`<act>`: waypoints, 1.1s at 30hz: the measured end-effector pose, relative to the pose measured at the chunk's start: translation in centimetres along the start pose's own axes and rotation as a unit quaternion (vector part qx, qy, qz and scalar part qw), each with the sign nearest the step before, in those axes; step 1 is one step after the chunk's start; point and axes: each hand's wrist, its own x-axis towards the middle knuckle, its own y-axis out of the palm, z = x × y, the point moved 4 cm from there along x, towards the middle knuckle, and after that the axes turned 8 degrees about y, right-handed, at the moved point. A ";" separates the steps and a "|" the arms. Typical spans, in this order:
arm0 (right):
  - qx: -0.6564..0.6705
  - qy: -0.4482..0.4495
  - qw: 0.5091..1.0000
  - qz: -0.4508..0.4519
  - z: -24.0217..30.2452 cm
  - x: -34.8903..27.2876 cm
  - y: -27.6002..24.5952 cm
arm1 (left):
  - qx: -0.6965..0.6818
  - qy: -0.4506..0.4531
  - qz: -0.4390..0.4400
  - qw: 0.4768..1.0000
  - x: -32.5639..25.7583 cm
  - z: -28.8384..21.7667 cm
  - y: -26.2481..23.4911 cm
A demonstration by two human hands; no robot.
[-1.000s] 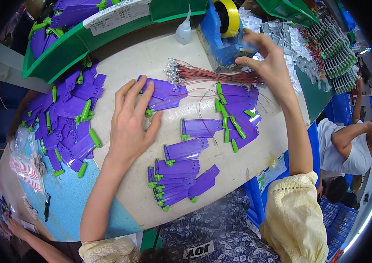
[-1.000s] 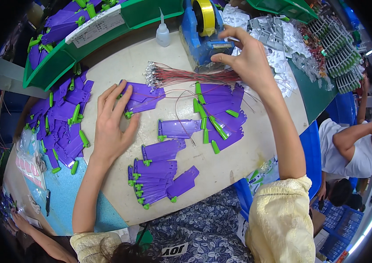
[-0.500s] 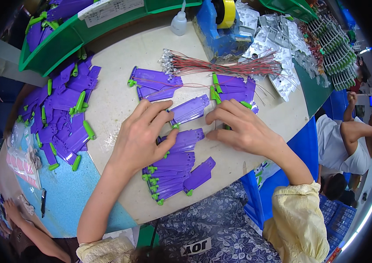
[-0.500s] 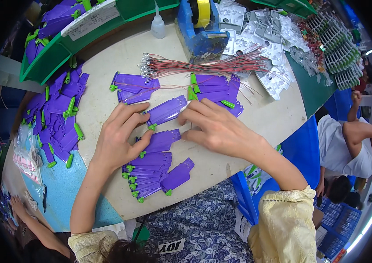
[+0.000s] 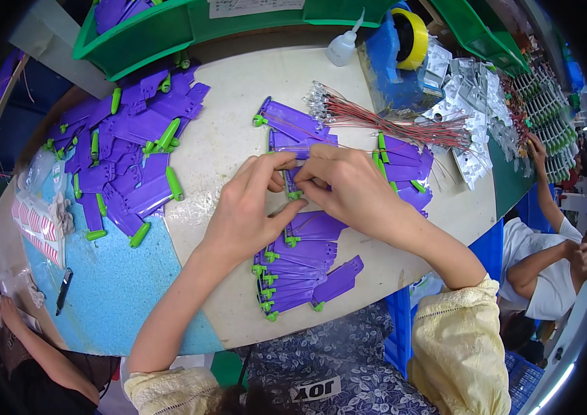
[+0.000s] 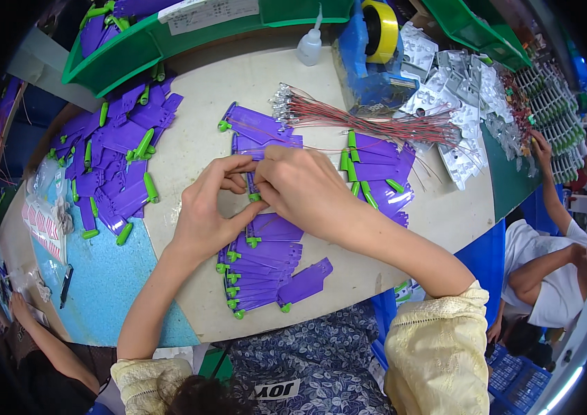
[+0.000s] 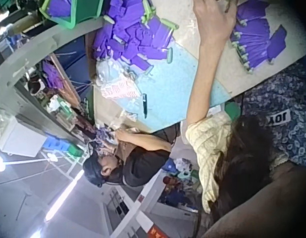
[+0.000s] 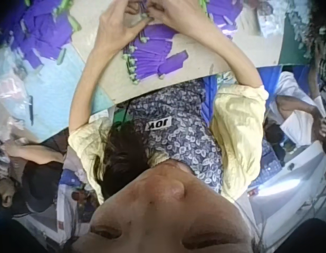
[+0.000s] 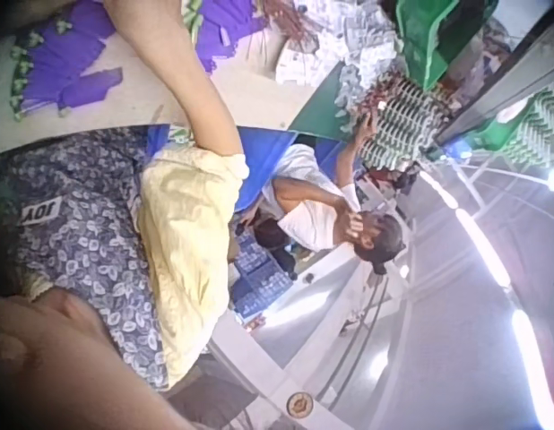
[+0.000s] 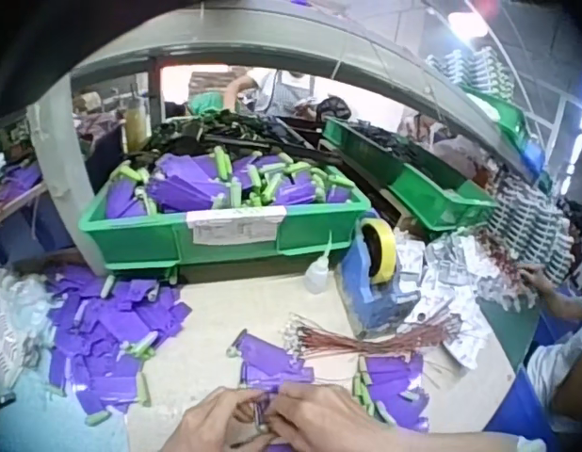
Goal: The person assembles purple and green plastic components by inserting thin red wires into the purple parts. They use a hammer to secure the green pieces onto the purple bodies and apply a liquid from a squeeze bottle to the assembly. The person stacks the finished units and continues the repetitive assembly process.
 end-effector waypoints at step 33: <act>0.107 0.144 0.982 -0.066 -0.6 -0.7 1.2 | -0.070 -0.035 -0.037 0.996 0.2 0.9 0.3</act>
